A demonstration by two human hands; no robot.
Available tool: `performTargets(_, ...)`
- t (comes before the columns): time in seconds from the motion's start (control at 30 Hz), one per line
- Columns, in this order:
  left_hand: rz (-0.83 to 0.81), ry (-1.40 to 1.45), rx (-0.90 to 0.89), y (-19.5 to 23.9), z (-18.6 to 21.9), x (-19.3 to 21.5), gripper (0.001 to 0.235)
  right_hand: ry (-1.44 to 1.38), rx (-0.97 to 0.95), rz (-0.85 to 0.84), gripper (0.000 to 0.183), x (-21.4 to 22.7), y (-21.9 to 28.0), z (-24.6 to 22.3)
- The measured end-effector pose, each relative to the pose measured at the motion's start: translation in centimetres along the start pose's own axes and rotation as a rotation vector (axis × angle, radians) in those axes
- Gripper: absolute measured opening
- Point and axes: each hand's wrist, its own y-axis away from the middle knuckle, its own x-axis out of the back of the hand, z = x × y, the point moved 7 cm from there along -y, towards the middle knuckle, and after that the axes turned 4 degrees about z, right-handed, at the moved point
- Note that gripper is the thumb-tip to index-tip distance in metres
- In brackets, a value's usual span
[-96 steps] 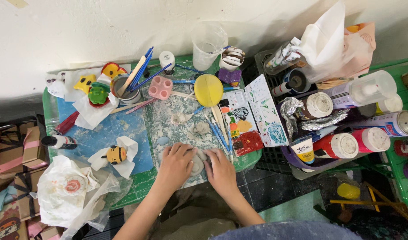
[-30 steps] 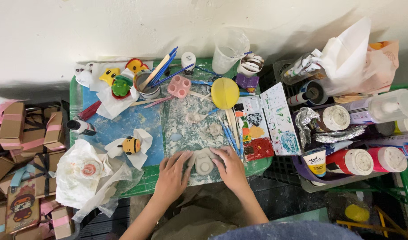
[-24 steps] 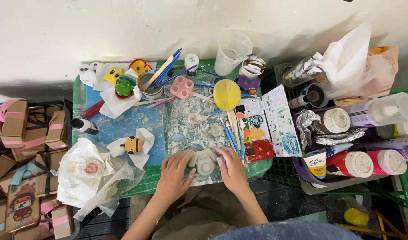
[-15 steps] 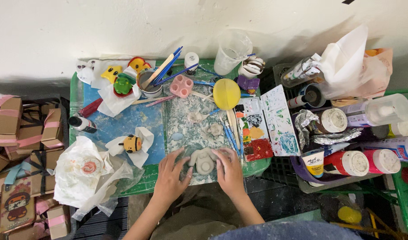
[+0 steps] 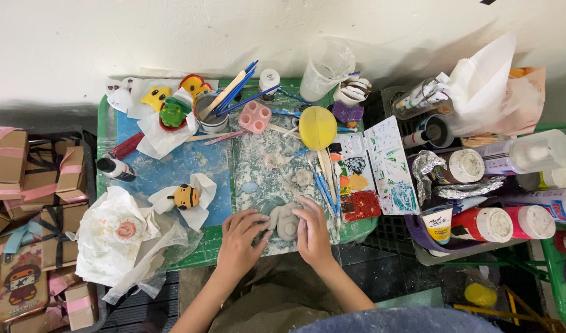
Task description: The person shapes a piece of clay by hand, wipes the surface with a yellow sponge, and uses a blue tool to carve details into the material.
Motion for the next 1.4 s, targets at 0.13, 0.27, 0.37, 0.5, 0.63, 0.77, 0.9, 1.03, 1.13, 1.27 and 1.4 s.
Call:
performTargets(0.13,-0.005,0.001,0.017,-0.3,-0.3,0.0,0.026,0.028,-0.052,0.02,0.034,-0.2,0.6,0.4)
performTargets(0.27,-0.025,-0.035,0.056,-0.5,-0.1,-0.2,0.042,0.148,0.156,-0.016,0.03,0.0,0.0,-1.0)
performTargets(0.37,-0.053,-0.058,0.088,-0.4,-0.1,-0.4,0.058,0.214,0.212,-0.065,0.03,-0.1,0.0,-1.6)
performTargets(0.5,-0.025,-0.043,0.038,-0.4,0.1,-0.1,0.065,0.302,0.291,-0.109,0.031,-0.5,0.1,-2.0)
performTargets(0.63,-0.015,-0.052,0.04,-0.3,0.1,-0.1,0.063,0.327,0.426,-0.169,0.031,-0.3,0.0,-2.3)
performTargets(0.77,-0.007,-0.071,0.003,-0.4,0.4,0.0,0.063,0.338,0.476,-0.22,0.027,0.1,-0.3,-2.2)
performTargets(0.9,-0.014,-0.059,0.02,-0.6,0.4,0.1,0.064,0.214,0.325,-0.03,0.03,3.4,-1.7,-0.5)
performTargets(1.03,-0.048,-0.056,0.038,-0.6,0.3,0.0,0.064,0.397,-0.256,0.184,0.024,8.9,-2.3,3.5)
performTargets(1.13,-0.054,-0.045,0.053,-0.6,0.3,-0.1,0.063,0.528,-0.184,0.11,0.033,8.9,-2.9,2.8)
performTargets(1.27,-0.034,-0.03,0.04,-0.6,0.6,0.2,0.062,0.5,-0.346,0.078,0.022,8.6,-2.8,3.4)
performTargets(1.4,-0.043,-0.017,0.069,-0.6,0.5,0.3,0.062,0.455,-0.492,-0.029,0.018,7.9,-2.6,4.7)
